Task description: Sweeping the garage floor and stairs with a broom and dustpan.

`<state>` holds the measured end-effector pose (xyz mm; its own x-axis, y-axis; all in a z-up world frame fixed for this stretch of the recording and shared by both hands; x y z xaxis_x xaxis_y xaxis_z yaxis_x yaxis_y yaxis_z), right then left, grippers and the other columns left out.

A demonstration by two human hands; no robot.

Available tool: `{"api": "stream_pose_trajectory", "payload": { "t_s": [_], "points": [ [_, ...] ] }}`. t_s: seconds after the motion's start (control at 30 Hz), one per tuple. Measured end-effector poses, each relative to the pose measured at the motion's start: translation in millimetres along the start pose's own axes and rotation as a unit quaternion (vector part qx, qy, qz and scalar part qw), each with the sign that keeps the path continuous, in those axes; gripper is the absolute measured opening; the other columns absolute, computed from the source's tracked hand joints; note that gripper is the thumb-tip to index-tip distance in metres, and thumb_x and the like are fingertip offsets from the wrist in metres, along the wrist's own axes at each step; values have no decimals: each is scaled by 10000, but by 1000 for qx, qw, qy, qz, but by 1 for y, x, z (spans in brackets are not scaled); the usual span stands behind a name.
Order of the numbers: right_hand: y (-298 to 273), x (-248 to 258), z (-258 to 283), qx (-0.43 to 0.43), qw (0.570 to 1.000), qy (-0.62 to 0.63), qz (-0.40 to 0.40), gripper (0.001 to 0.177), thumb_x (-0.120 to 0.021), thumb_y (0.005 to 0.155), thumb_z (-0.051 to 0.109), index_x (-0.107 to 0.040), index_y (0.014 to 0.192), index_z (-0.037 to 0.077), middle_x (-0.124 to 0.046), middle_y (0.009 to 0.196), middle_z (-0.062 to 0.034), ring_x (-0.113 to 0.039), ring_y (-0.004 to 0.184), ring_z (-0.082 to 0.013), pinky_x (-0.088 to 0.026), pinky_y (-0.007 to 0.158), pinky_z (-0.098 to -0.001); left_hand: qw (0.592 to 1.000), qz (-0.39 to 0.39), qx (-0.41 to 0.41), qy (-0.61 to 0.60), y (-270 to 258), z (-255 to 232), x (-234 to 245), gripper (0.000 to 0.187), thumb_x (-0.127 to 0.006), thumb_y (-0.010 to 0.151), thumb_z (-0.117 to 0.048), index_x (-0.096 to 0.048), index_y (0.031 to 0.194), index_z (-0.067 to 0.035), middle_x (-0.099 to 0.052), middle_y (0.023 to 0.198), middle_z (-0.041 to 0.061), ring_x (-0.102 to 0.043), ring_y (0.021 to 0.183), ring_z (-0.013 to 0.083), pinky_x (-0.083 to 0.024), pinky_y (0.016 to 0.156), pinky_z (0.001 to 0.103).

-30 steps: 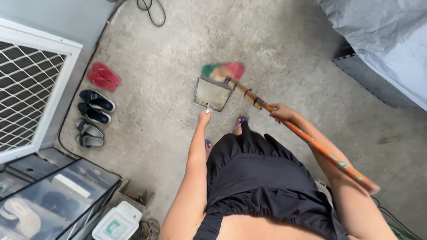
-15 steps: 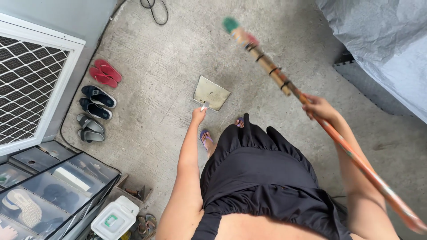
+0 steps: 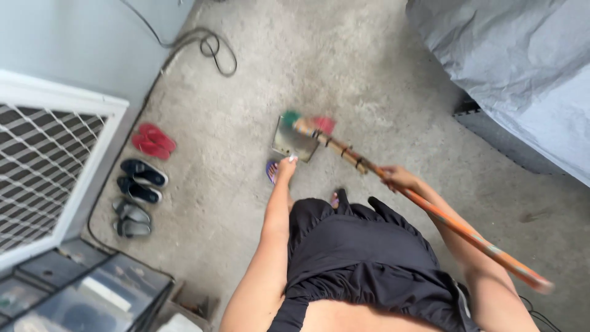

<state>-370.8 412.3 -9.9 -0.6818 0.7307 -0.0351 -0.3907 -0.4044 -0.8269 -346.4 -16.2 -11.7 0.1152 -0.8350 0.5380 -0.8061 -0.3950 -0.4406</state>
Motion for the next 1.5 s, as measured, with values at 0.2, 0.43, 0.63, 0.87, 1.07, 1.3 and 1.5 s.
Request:
{"api": "stream_pose_trajectory", "payload": {
  "t_s": [0.2,0.43,0.63,0.87,1.07,1.3,1.5],
  "points": [
    [-81,-11,120,-37,998,-18,-42,702,-686,856,118,-485,1527,155,-570,603,-42,-532,458,-127,-483,434,-315,996,53,-26,61,68,18,48,389,-705,918,-430,-770,931,-47,-736,852,200,-700,816,393,-534,725,474],
    [67,28,227,10,984,-1,-177,710,-676,881,80,-452,1554,129,-612,678,-51,-572,502,-158,-506,460,-338,994,101,17,21,126,29,121,364,-680,929,-411,-732,855,-59,-712,695,71,-693,633,229,-531,634,394],
    [186,-15,260,2,984,36,-173,593,-675,894,59,-543,1471,49,-608,731,-47,-581,534,-142,-519,465,-339,990,143,9,-11,165,19,166,377,-661,946,-416,-740,854,-59,-724,699,82,-703,642,230,-542,653,389],
    [124,-116,268,-55,995,-76,-37,602,-649,873,44,-545,1465,77,-664,737,-79,-602,525,-146,-550,469,-330,992,95,-62,55,213,13,181,390,-688,904,-434,-769,986,-62,-740,854,185,-702,819,379,-535,740,465],
    [7,-114,294,-38,998,-22,-51,696,-684,873,86,-474,1532,168,-627,706,-40,-549,500,-123,-495,443,-311,996,71,-39,35,237,13,204,387,-718,894,-429,-768,955,-50,-737,818,164,-706,768,338,-535,714,453],
    [6,-3,326,72,973,86,-203,742,-669,860,54,-431,1559,129,-579,707,-25,-519,488,-116,-460,432,-304,994,105,14,-3,280,-36,212,346,-689,950,-357,-723,799,-48,-690,652,67,-652,580,182,-507,603,372],
    [90,189,400,130,952,121,-250,694,-652,880,33,-460,1546,70,-576,753,-21,-532,521,-112,-464,458,-296,995,97,-34,13,370,-139,168,356,-667,978,-358,-696,806,-48,-666,613,44,-628,547,167,-487,585,356]
  ]
}}
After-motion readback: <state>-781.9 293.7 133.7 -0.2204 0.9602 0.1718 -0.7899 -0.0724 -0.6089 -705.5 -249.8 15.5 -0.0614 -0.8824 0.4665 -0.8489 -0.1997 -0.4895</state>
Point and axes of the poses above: each hand's wrist, its own y-axis towards the middle knuckle, its own x-axis out of the back of the hand, z = x × y, the point moved 5 cm from there along y, towards the middle knuckle
